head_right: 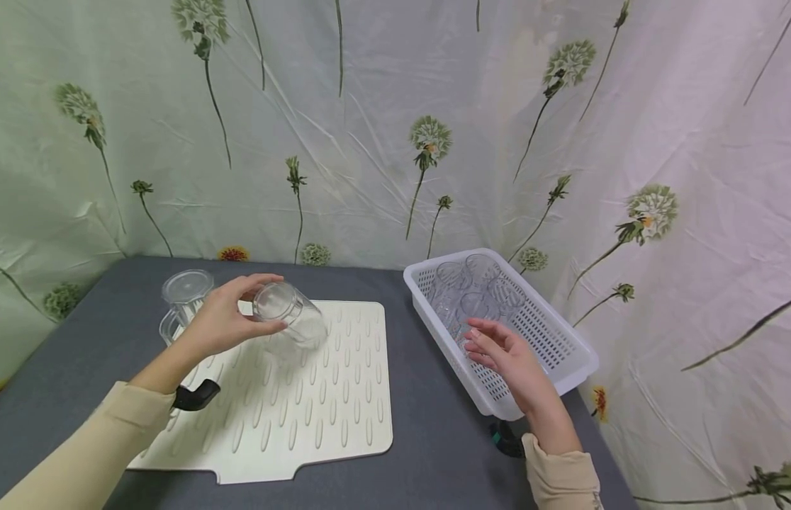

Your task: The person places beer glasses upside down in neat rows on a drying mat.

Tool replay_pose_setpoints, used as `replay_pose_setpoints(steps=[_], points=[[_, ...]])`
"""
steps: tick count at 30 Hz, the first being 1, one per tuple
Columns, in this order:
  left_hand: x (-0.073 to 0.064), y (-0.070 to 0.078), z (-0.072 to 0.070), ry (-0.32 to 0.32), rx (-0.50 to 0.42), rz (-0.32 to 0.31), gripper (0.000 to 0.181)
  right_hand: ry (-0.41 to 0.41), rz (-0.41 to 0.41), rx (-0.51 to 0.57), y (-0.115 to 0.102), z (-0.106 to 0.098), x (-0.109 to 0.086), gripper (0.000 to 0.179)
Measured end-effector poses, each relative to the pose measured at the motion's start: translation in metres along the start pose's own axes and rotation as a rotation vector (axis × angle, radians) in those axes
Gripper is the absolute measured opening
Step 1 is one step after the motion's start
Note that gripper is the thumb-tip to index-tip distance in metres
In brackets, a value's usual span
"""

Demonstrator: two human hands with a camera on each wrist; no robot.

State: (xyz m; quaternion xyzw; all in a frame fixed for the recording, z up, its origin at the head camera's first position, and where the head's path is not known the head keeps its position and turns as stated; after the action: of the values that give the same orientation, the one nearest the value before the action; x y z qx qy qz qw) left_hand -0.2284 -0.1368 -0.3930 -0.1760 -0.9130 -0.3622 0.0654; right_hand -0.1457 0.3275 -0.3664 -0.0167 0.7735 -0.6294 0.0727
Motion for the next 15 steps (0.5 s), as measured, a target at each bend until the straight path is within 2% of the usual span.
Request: replay_pose_setpoints(steps=[9,15], points=[[0.005,-0.002,-0.001,-0.023,0.05,-0.03,0.074,0.06,0.02,-0.088,-0.002,-0.011,0.002,0.059],[0.009,-0.002,-0.004,-0.044,0.06,-0.054,0.075,0.068,-0.002,-0.117,-0.002,-0.019,0.004,0.059]])
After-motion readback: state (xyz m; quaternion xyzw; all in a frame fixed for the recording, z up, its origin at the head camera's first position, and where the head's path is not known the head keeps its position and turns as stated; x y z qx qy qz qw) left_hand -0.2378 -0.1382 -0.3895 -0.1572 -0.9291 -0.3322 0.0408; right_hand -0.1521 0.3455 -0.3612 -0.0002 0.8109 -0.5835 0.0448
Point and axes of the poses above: each hand's wrist, its own x-axis towards the middle knuckle, its own z-axis out of the palm, y = z × x, the point moved 1 cm from there along x, towards the middle knuckle, and after that the axes turned 5 degrees about x, right-handed, at the moved point
